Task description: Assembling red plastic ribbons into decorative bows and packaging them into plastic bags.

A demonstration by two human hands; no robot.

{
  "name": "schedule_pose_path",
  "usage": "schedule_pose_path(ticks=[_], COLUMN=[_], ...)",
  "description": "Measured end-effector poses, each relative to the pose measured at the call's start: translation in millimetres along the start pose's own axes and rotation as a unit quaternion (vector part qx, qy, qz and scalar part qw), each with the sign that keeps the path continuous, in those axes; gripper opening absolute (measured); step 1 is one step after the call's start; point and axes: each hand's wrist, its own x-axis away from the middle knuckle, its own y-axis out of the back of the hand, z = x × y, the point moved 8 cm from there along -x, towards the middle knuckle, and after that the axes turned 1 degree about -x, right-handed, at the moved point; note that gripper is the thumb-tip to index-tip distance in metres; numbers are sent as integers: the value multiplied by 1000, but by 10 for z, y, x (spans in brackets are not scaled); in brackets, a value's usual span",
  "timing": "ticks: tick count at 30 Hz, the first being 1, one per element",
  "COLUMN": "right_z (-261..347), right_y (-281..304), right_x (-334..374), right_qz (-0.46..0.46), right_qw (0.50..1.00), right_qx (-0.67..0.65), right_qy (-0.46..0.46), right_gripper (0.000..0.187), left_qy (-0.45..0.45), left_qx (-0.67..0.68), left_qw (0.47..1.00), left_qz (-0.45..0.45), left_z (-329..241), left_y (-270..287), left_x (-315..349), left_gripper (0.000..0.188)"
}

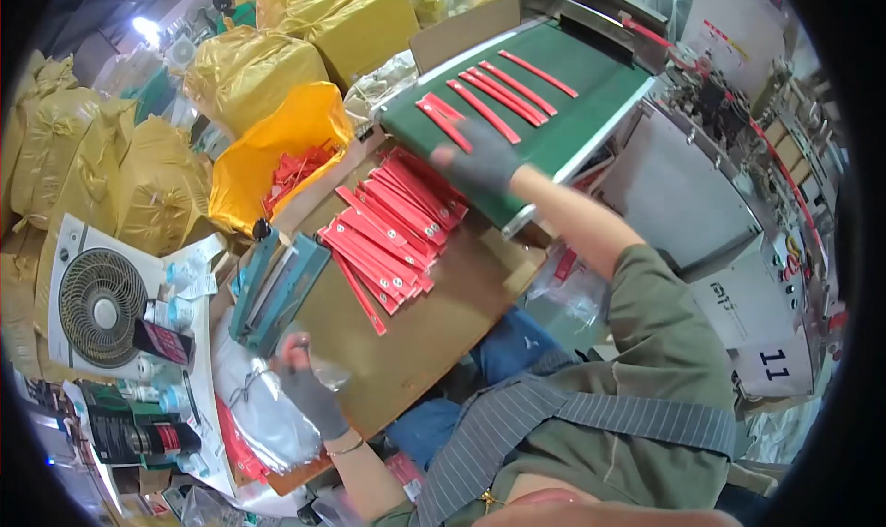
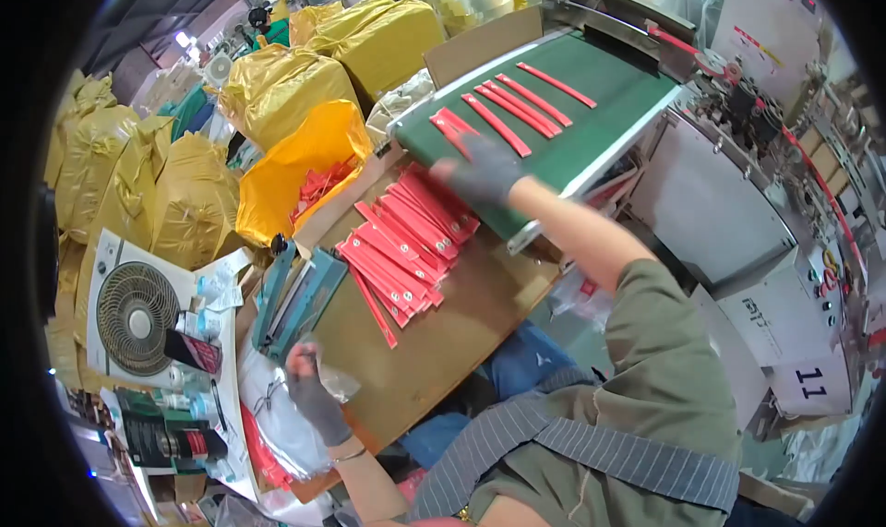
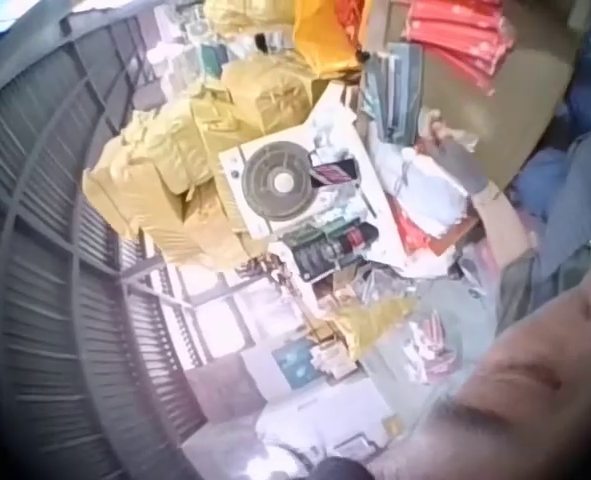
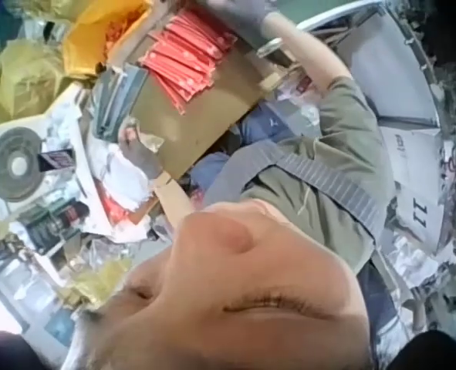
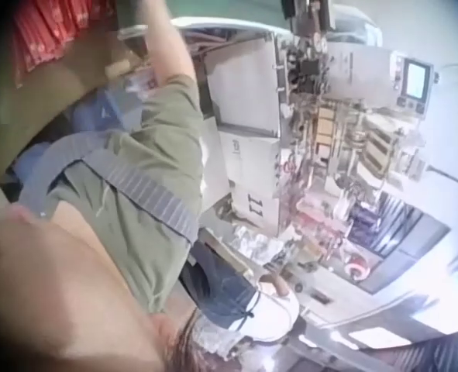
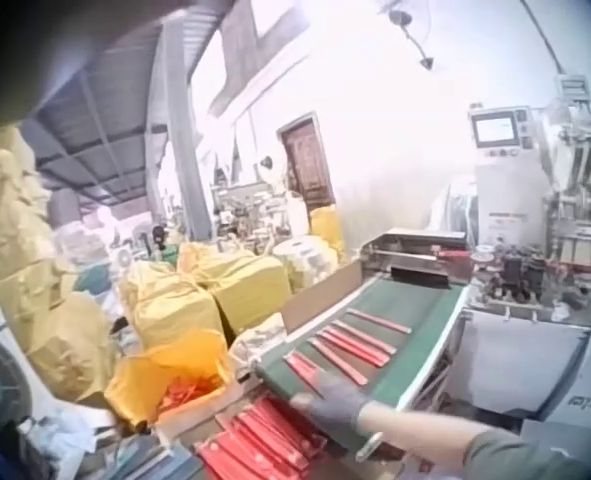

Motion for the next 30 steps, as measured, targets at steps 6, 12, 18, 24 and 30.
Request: schedule_pose_path(ticks=[6,12,18,24,30], right_z=[-2040,-206,67,171,708], right_y=[1038,-675,-1620,-2525,-2459], right_x=[-834,-728,-496,-71,698], right_qz=[-92,157,137,296,379], right_qw=[915,974,988,951,688], right_qx=[193,161,43,-81,-554], right_qy=[-343,2,-65,-39,-275], right_gripper=[69,69,95,75,51], left_qy=[-29,95,126,359,278], left_qx=[-375,-187,-157,371,265], left_qw=[919,973,978,850,914], left_qz=[118,92,55,100,134], left_z=[1455,1170,1182,1145,583], left_y=[-1065,-1895,-2210,-2333,-1644], left_x=[-271,-703,-779,-638,-481], left_gripper=[61,75,75,66,56])
